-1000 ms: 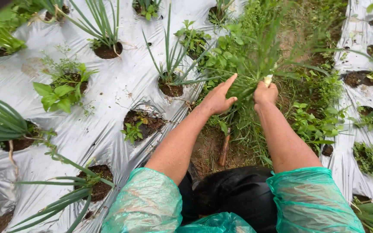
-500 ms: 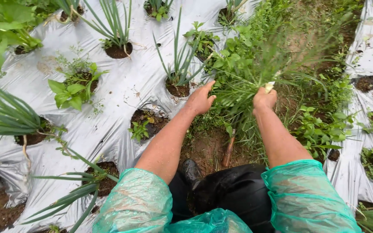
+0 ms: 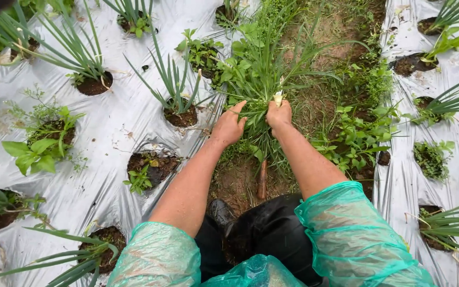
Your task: Manual weeding of onion plants in a field using a small knife and hands to clear weeds from the soil and plastic mulch.
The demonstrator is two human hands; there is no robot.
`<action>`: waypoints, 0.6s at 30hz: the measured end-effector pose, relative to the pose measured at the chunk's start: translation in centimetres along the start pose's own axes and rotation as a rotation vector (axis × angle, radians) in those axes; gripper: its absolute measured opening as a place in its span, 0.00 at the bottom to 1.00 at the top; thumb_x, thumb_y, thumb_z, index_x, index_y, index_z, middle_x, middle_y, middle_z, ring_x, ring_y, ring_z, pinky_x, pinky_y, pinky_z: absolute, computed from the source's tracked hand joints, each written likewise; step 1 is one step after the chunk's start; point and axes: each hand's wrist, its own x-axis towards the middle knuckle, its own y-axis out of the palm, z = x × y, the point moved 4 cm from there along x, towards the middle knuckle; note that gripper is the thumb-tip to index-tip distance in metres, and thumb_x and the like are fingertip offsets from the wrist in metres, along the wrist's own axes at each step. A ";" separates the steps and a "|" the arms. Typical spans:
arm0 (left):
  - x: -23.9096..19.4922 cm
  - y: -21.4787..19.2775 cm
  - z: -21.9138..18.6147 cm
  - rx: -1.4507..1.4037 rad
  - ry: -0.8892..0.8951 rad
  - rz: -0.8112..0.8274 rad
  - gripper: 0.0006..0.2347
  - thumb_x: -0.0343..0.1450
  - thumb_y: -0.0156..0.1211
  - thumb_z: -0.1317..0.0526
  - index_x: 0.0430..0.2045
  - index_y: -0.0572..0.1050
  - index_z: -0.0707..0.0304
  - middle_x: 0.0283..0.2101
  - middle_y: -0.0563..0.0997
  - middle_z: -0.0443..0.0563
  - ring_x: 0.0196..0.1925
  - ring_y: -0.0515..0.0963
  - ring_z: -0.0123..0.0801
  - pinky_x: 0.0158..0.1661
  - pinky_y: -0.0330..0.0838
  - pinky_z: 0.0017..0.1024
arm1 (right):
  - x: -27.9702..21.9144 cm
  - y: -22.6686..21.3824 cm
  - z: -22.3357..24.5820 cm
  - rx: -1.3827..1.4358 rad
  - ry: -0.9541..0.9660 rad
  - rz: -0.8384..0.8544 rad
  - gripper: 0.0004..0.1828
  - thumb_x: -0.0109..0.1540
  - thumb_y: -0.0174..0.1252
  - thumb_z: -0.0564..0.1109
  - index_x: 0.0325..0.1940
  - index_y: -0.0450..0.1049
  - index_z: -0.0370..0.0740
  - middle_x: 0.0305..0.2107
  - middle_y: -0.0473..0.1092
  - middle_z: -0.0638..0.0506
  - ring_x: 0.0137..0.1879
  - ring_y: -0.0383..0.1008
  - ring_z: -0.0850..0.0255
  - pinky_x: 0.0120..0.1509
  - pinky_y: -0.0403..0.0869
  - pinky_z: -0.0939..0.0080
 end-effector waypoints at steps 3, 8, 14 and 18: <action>0.0 0.7 -0.2 0.024 0.020 -0.004 0.24 0.76 0.53 0.63 0.70 0.61 0.61 0.61 0.74 0.73 0.65 0.72 0.65 0.65 0.66 0.54 | 0.2 -0.5 -0.2 0.024 0.024 -0.008 0.16 0.66 0.57 0.51 0.52 0.72 0.38 0.32 0.73 0.44 0.26 0.79 0.57 0.30 0.83 0.61; -0.1 0.6 -0.5 0.026 -0.028 0.014 0.24 0.75 0.54 0.63 0.70 0.62 0.60 0.61 0.74 0.72 0.66 0.72 0.63 0.65 0.67 0.53 | 1.8 -0.7 -1.5 0.009 0.019 -0.046 0.16 0.65 0.58 0.51 0.51 0.72 0.37 0.33 0.74 0.43 0.27 0.80 0.55 0.29 0.83 0.59; -0.1 0.0 -0.6 0.016 -0.120 0.028 0.23 0.76 0.53 0.63 0.69 0.64 0.62 0.61 0.74 0.69 0.67 0.72 0.59 0.65 0.65 0.51 | 0.6 -1.7 -0.1 -0.032 0.034 -0.175 0.21 0.64 0.58 0.52 0.55 0.70 0.35 0.41 0.73 0.37 0.44 0.80 0.45 0.43 0.81 0.48; 0.4 0.3 0.6 0.005 -0.140 0.028 0.24 0.76 0.53 0.64 0.71 0.62 0.62 0.63 0.72 0.70 0.69 0.69 0.61 0.67 0.63 0.53 | 1.2 -1.8 -0.5 -0.059 0.056 -0.282 0.21 0.63 0.59 0.52 0.56 0.68 0.42 0.44 0.74 0.41 0.54 0.78 0.45 0.55 0.78 0.45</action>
